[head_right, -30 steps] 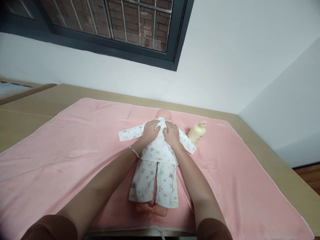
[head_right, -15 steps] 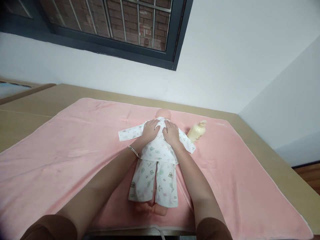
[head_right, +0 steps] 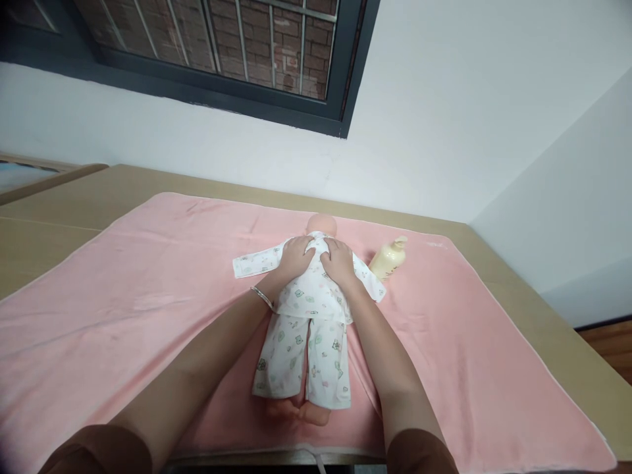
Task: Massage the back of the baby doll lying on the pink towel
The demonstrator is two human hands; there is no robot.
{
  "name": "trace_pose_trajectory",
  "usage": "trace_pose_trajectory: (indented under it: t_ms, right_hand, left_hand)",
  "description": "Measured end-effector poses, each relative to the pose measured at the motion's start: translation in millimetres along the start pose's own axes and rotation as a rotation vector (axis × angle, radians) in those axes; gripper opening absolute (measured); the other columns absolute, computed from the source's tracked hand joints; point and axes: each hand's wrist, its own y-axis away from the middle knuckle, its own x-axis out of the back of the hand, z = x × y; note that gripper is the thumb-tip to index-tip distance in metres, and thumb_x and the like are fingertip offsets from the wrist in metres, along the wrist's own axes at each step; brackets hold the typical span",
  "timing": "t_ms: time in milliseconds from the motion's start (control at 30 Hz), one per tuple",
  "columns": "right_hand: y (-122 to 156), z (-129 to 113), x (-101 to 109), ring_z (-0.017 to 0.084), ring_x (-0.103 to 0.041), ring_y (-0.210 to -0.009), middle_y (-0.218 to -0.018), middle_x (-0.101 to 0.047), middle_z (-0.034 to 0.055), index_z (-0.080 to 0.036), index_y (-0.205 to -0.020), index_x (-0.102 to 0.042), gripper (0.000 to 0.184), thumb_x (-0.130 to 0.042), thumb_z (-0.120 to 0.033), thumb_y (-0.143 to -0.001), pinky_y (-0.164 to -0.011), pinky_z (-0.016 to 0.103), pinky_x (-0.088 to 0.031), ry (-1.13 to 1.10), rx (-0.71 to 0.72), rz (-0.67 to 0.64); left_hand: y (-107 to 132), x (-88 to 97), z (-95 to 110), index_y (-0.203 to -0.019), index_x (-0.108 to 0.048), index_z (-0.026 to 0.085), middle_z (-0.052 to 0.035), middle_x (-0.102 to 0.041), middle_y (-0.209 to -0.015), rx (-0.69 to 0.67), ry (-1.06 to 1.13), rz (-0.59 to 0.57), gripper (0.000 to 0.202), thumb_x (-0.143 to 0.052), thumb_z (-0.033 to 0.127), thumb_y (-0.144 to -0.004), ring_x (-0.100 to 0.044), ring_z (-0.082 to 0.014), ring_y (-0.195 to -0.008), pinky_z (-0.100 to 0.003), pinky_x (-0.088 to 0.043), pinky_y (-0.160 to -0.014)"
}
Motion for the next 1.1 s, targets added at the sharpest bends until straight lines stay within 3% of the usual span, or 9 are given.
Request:
trace_pose_trajectory:
  t_ms: [567, 1100]
  right_hand:
    - [0.9, -5.7, 1.5, 0.03, -0.054, -0.117, -0.125, -0.064, 0.0127, -0.017, -0.125, -0.061, 0.046, -0.043, -0.02, -0.082, -0.106, 0.046, -0.038, 0.03, -0.05, 0.006]
    - [1.6, -5.0, -1.5, 0.031, -0.054, -0.114, -0.12, -0.065, 0.0135, -0.018, -0.122, -0.063, 0.044, -0.044, -0.019, -0.082, -0.103, 0.047, -0.04, 0.029, -0.058, 0.047]
  left_hand:
    - [-0.6, 3.1, 1.9, -0.12, -0.061, 0.022, -0.0049, -0.068, -0.122, 0.036, 0.018, -0.033, 0.034, -0.045, 0.025, -0.09, -0.057, -0.0246, -0.118, -0.041, -0.038, -0.109]
    - [0.2, -0.5, 1.1, -0.116, -0.061, 0.023, -0.0048, -0.068, -0.12, 0.042, 0.046, 0.013, 0.03, -0.047, 0.025, -0.09, -0.057, -0.0245, -0.118, -0.041, -0.038, -0.108]
